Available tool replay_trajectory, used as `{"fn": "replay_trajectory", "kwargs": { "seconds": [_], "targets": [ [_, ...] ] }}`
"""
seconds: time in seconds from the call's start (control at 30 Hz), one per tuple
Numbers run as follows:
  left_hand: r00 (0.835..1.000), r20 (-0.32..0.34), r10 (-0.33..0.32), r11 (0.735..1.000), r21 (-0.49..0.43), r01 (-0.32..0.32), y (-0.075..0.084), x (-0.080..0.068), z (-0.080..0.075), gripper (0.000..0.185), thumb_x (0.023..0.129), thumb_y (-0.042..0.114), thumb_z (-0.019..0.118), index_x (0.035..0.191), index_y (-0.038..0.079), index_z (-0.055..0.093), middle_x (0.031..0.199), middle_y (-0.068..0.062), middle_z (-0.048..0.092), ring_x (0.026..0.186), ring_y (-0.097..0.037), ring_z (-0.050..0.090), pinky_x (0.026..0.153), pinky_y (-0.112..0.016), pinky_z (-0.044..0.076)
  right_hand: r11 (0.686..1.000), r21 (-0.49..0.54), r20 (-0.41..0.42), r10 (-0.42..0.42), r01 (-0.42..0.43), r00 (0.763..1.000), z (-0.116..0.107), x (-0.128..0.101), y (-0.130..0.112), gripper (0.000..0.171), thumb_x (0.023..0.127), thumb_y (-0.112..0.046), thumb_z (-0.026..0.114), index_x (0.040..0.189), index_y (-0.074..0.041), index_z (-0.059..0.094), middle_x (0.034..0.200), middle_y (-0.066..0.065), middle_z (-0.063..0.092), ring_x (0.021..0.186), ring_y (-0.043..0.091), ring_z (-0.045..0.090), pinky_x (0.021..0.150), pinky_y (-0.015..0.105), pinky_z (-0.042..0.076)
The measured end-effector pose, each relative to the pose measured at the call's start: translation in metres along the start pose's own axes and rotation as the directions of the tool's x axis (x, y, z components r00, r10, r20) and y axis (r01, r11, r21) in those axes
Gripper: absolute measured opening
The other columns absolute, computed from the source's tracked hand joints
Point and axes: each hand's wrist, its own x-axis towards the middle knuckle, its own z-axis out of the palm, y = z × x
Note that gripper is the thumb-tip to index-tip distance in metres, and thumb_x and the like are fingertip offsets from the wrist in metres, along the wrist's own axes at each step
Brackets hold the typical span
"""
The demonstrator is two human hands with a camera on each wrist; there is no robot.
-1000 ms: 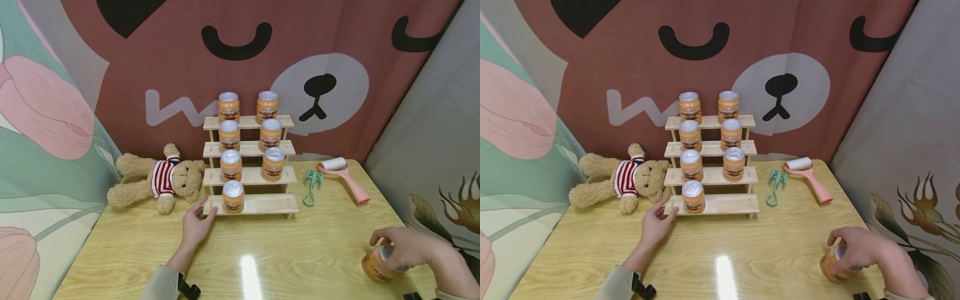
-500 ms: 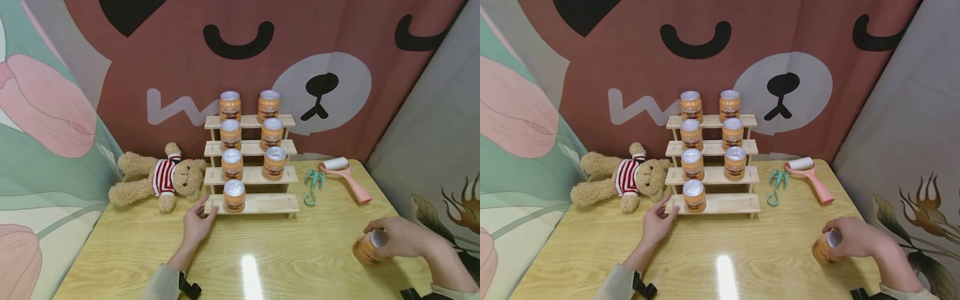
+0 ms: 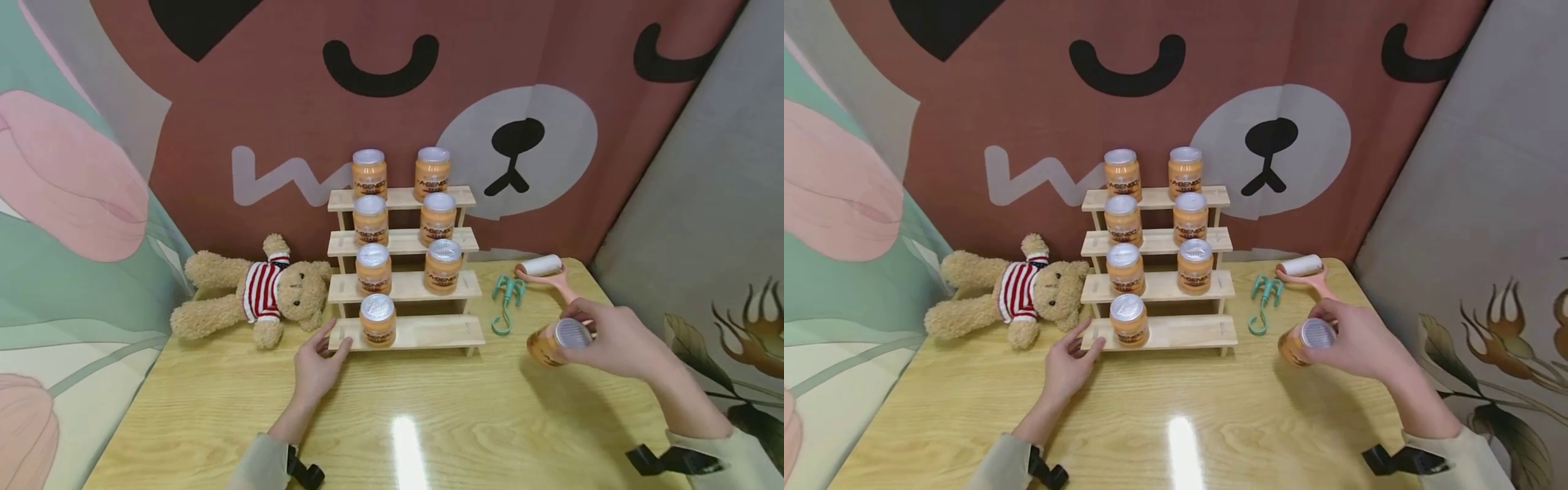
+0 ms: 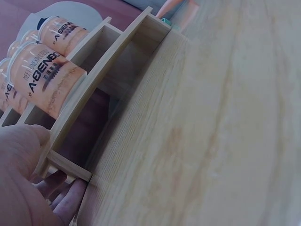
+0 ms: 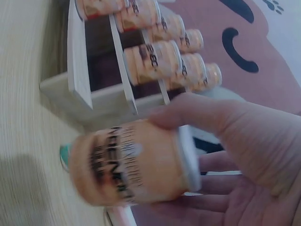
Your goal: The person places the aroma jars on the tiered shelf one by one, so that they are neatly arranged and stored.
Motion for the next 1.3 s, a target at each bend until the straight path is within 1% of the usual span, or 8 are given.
{"fn": "replay_trajectory", "kwargs": {
  "seconds": [0.13,0.33,0.47,0.57,0.73,0.8,1.03,1.3],
  "targets": [
    [1.0,-0.004,0.003,1.0,0.009,-0.003,-0.001,0.001,-0.001,0.056,0.093,0.019,0.085,0.145,0.008,0.067,0.146,-0.02,0.066,0.113,-0.035,0.076,0.086,-0.033,0.067,0.999,0.041,-0.134,-0.006,0.011,0.991,0.003,0.012,-0.01,0.05,0.077,-0.039,0.096,0.113,-0.011,0.075,0.099,0.01,0.079,0.082,0.026,0.078,0.057,0.024,0.052],
    [1.0,0.013,-0.016,1.0,-0.003,0.016,0.001,0.001,-0.002,0.056,0.094,0.02,0.085,0.146,0.009,0.066,0.15,-0.02,0.063,0.115,-0.035,0.075,0.087,-0.036,0.067,0.996,0.087,-0.264,-0.008,0.032,0.965,0.01,0.028,-0.027,0.051,0.078,-0.039,0.096,0.117,-0.012,0.077,0.101,0.012,0.079,0.081,0.022,0.077,0.057,0.022,0.052],
    [1.0,0.015,-0.018,1.0,-0.004,0.018,0.001,0.001,-0.002,0.056,0.094,0.02,0.085,0.146,0.009,0.066,0.15,-0.019,0.063,0.114,-0.034,0.075,0.087,-0.033,0.067,0.989,0.142,-0.289,0.004,0.039,0.957,0.015,0.037,-0.04,0.051,0.079,-0.038,0.096,0.117,-0.013,0.074,0.104,0.01,0.078,0.084,0.02,0.077,0.063,0.019,0.057],
    [1.0,0.015,-0.02,1.0,0.0,0.02,0.0,0.002,-0.002,0.056,0.094,0.02,0.085,0.146,0.009,0.066,0.15,-0.019,0.063,0.113,-0.033,0.076,0.086,-0.029,0.066,0.985,0.165,-0.301,-0.003,0.055,0.954,0.019,0.045,-0.049,0.051,0.08,-0.037,0.096,0.118,-0.01,0.075,0.106,0.011,0.077,0.086,0.026,0.078,0.067,0.019,0.06],
    [1.0,0.014,-0.022,1.0,-0.009,0.022,0.0,0.001,-0.002,0.056,0.094,0.019,0.085,0.146,0.009,0.066,0.15,-0.019,0.063,0.114,-0.034,0.076,0.086,-0.031,0.066,0.98,0.179,-0.314,-0.03,0.09,0.949,0.027,0.056,-0.059,0.051,0.081,-0.037,0.095,0.118,-0.007,0.075,0.106,0.012,0.078,0.086,0.027,0.079,0.07,0.028,0.064],
    [1.0,0.014,-0.019,1.0,-0.012,0.019,0.0,0.0,-0.002,0.056,0.094,0.019,0.085,0.146,0.009,0.066,0.149,-0.019,0.064,0.114,-0.034,0.076,0.086,-0.032,0.067,0.978,0.183,-0.309,-0.035,0.096,0.95,0.031,0.061,-0.063,0.05,0.081,-0.039,0.095,0.116,-0.009,0.076,0.105,0.01,0.079,0.085,0.025,0.079,0.07,0.03,0.065],
    [1.0,0.009,-0.007,1.0,-0.022,0.008,-0.001,0.0,-0.002,0.056,0.094,0.019,0.085,0.145,0.007,0.066,0.146,-0.02,0.066,0.112,-0.034,0.076,0.084,-0.03,0.067,0.961,0.243,-0.281,-0.059,0.131,0.958,0.048,0.073,-0.079,0.045,0.079,-0.038,0.096,0.111,-0.012,0.077,0.102,0.007,0.079,0.085,0.022,0.078,0.065,0.023,0.059],
    [1.0,0.008,-0.016,1.0,-0.022,0.016,-0.001,0.0,-0.002,0.056,0.093,0.019,0.085,0.145,0.008,0.067,0.148,-0.02,0.065,0.114,-0.035,0.076,0.087,-0.035,0.067,0.953,0.252,-0.287,-0.093,0.169,0.953,0.07,0.084,-0.093,0.045,0.074,-0.035,0.1,0.107,-0.014,0.077,0.098,0.004,0.08,0.081,0.02,0.078,0.066,0.027,0.061]
  ]
}}
